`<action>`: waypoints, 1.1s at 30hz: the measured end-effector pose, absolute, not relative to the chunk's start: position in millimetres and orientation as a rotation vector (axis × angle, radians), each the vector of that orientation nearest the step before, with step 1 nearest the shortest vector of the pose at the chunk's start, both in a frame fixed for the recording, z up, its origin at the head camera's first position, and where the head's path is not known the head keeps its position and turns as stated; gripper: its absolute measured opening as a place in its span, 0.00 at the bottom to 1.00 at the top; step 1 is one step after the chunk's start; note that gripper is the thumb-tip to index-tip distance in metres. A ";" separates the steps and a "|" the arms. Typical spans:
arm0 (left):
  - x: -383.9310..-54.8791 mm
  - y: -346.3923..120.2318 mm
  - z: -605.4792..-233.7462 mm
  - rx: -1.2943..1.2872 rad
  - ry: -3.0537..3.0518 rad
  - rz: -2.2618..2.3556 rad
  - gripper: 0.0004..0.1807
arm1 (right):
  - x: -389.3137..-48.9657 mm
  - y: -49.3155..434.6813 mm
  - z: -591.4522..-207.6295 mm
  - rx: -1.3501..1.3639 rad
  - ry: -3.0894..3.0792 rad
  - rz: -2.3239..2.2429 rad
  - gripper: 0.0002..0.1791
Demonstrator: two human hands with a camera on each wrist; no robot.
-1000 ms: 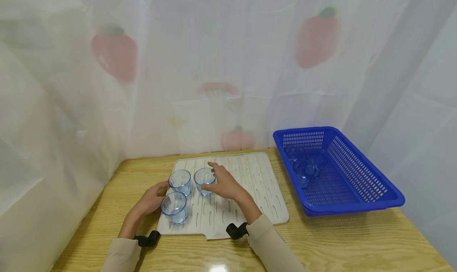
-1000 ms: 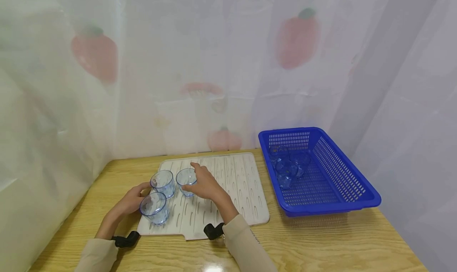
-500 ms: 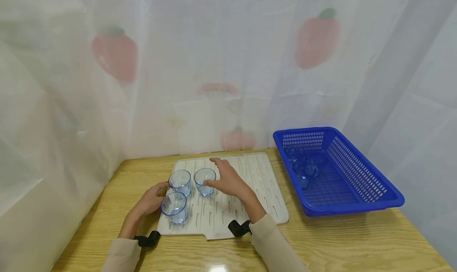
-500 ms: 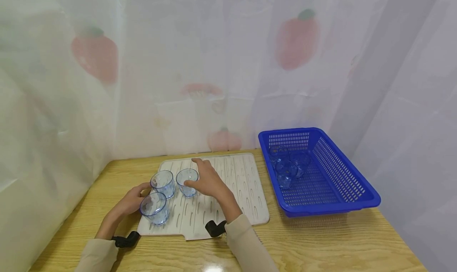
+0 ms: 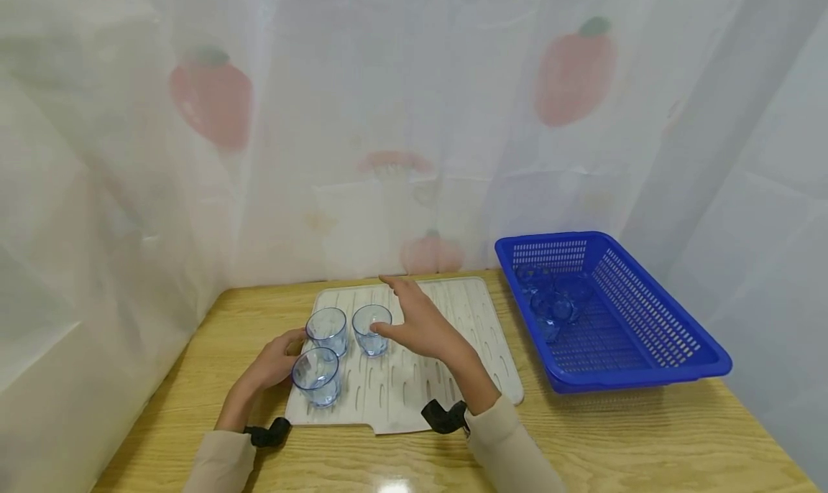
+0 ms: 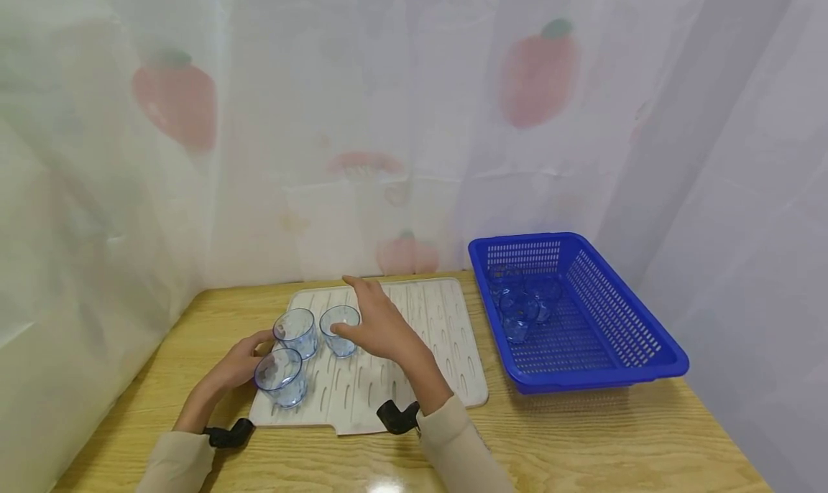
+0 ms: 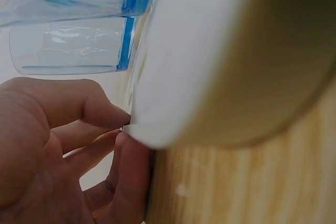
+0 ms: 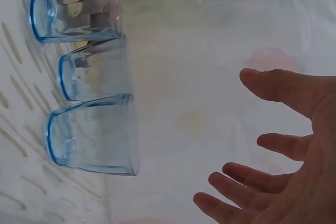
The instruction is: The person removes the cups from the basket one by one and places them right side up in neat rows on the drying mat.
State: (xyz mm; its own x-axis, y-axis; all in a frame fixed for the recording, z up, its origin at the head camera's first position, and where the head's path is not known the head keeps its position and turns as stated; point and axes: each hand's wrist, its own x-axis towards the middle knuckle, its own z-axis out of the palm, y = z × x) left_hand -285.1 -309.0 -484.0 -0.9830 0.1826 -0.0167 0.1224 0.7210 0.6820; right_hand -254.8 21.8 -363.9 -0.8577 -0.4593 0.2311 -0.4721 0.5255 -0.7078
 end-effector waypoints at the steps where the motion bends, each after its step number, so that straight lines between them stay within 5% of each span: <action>1: -285.3 -309.0 -483.9 0.256 2.837 1.114 0.30 | -252.0 23.4 -361.4 0.839 -2.726 1.265 0.43; 33: -286.3 -311.1 -484.4 0.260 2.819 1.141 0.30 | -219.2 155.3 -307.1 0.844 -2.774 0.764 0.41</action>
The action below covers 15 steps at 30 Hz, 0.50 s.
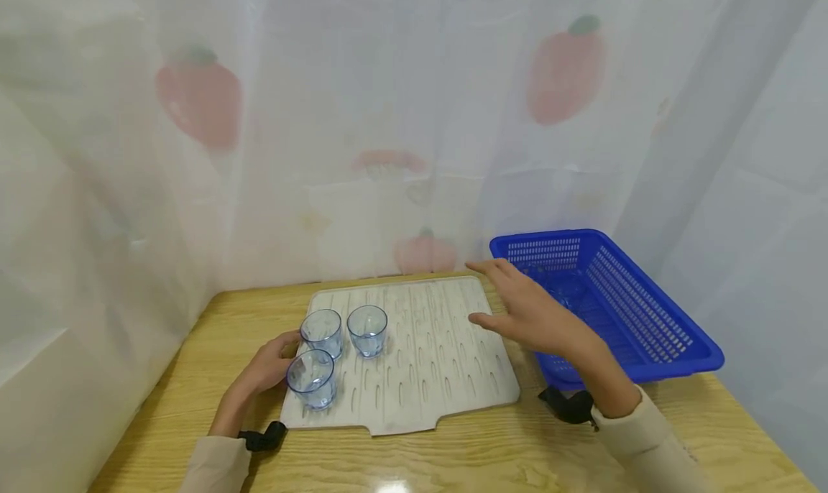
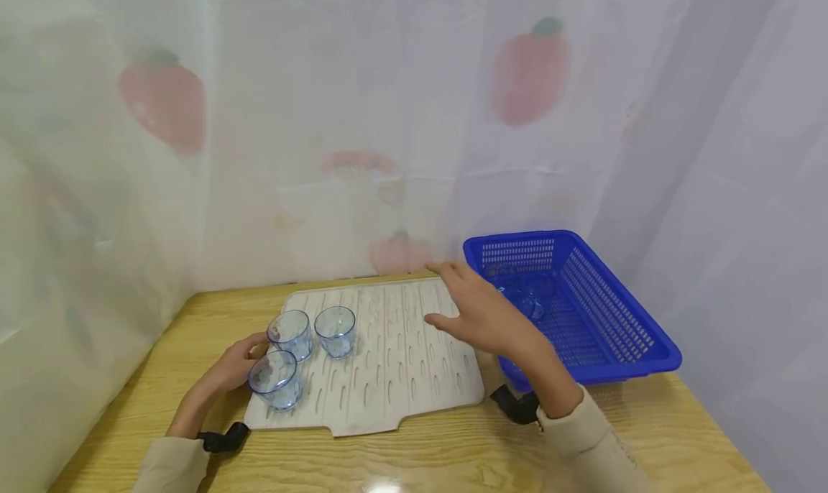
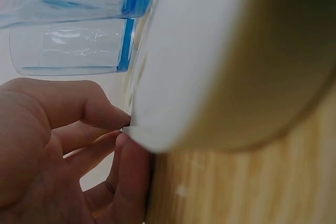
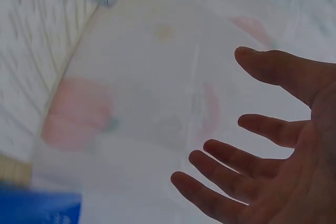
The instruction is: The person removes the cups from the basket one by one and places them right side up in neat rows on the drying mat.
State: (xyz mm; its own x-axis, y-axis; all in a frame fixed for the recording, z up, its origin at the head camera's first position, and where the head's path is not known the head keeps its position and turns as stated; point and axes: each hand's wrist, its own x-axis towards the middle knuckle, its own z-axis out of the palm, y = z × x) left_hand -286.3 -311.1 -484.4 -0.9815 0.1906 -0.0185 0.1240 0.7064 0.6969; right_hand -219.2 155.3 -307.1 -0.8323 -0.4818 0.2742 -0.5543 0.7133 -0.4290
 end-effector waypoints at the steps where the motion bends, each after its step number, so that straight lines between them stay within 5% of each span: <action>1: -286.4 -310.8 -484.4 0.262 2.819 1.142 0.30 | -220.7 161.7 -301.7 0.833 -2.790 0.723 0.40; 7: -285.6 -310.2 -484.0 0.249 2.812 1.145 0.30 | -244.8 197.6 -280.5 0.791 -2.894 0.474 0.32; 15: -285.6 -310.4 -486.2 0.248 2.839 1.124 0.30 | -294.5 230.2 -297.4 0.858 -3.018 0.277 0.24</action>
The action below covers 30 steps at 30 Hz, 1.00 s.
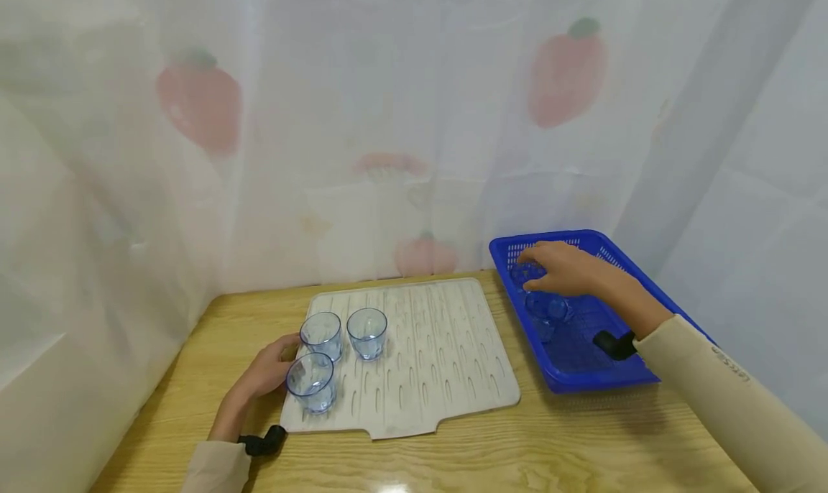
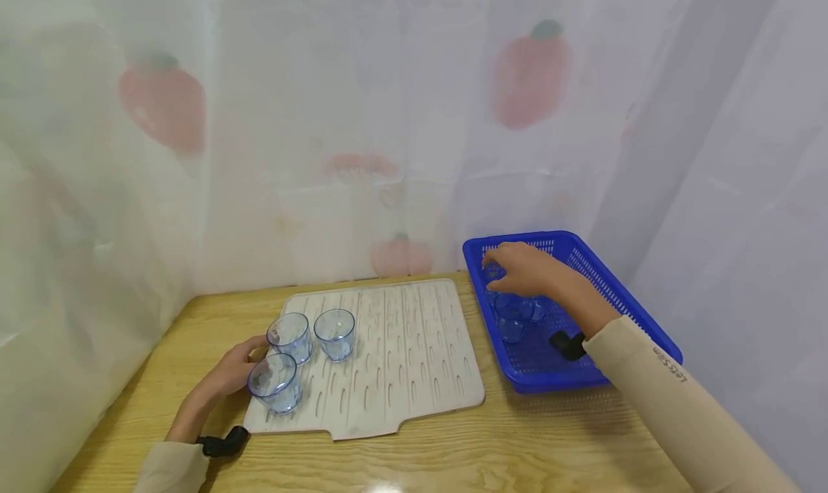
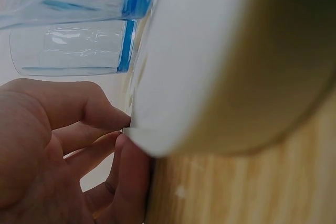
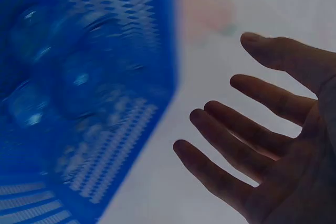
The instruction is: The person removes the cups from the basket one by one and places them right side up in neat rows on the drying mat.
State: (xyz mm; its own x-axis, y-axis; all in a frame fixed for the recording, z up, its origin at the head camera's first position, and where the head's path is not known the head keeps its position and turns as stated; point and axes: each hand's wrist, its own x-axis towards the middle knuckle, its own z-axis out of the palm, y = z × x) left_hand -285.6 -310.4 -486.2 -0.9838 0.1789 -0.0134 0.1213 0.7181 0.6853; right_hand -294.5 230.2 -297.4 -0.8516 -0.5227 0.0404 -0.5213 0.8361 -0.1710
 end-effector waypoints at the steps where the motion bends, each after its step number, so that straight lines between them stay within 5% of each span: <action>1: -285.7 -310.6 -486.8 0.248 2.839 1.124 0.30 | -299.0 232.6 -300.9 -0.850 2.982 -0.265 0.24; 30: -289.1 -302.5 -489.9 0.210 2.838 1.164 0.29 | -324.2 241.8 -339.6 -0.533 2.696 -0.036 0.42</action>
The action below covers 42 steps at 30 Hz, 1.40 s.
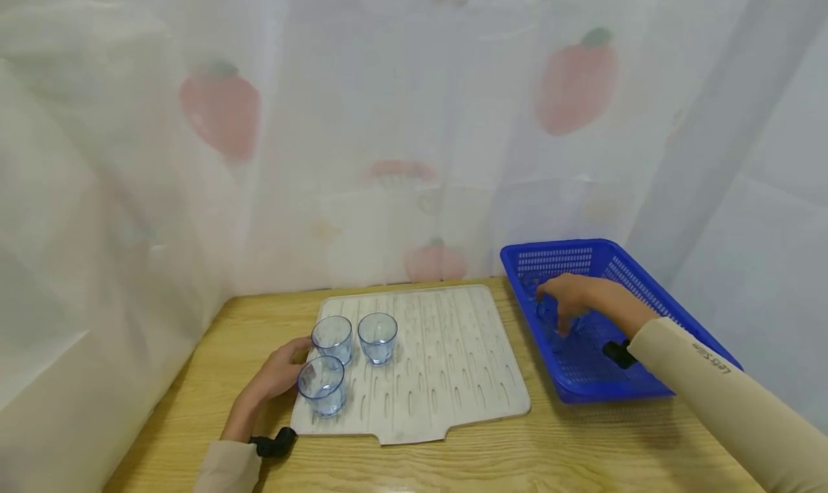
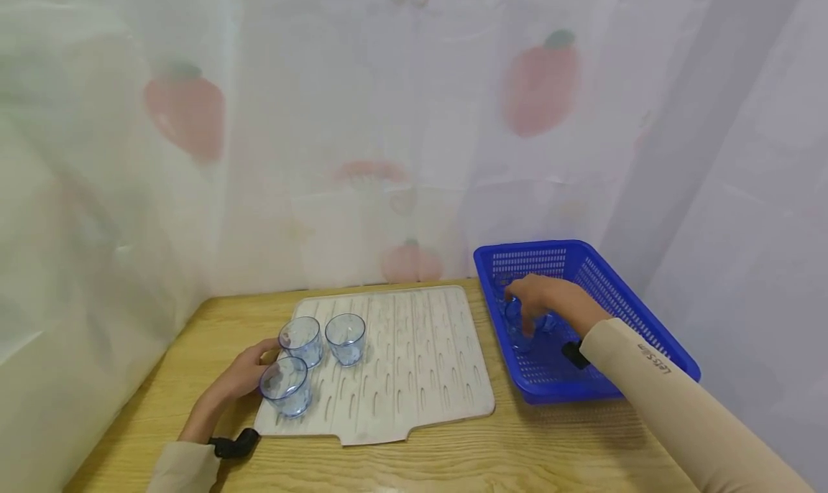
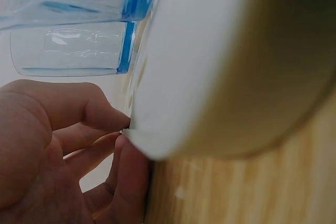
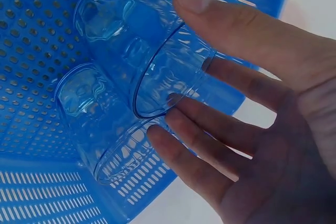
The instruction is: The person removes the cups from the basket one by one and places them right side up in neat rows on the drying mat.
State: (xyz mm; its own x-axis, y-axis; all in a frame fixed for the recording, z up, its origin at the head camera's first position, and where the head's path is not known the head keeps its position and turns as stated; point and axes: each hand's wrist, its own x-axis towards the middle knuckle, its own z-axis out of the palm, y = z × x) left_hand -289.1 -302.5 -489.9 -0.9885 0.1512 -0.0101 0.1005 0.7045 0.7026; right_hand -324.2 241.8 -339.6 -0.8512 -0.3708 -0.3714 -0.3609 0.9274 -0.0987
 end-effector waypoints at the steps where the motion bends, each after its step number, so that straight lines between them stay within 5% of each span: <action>1: -289.7 -301.9 -489.6 0.209 2.837 1.166 0.29 | -323.6 241.7 -339.8 -0.525 2.694 -0.032 0.43; 22: -289.9 -301.0 -489.9 0.181 2.819 1.166 0.29 | -323.0 240.9 -343.8 -0.561 2.754 0.070 0.43; 42: -288.5 -302.8 -487.3 0.213 2.845 1.146 0.29 | -318.5 258.0 -304.6 -0.589 2.757 -0.019 0.41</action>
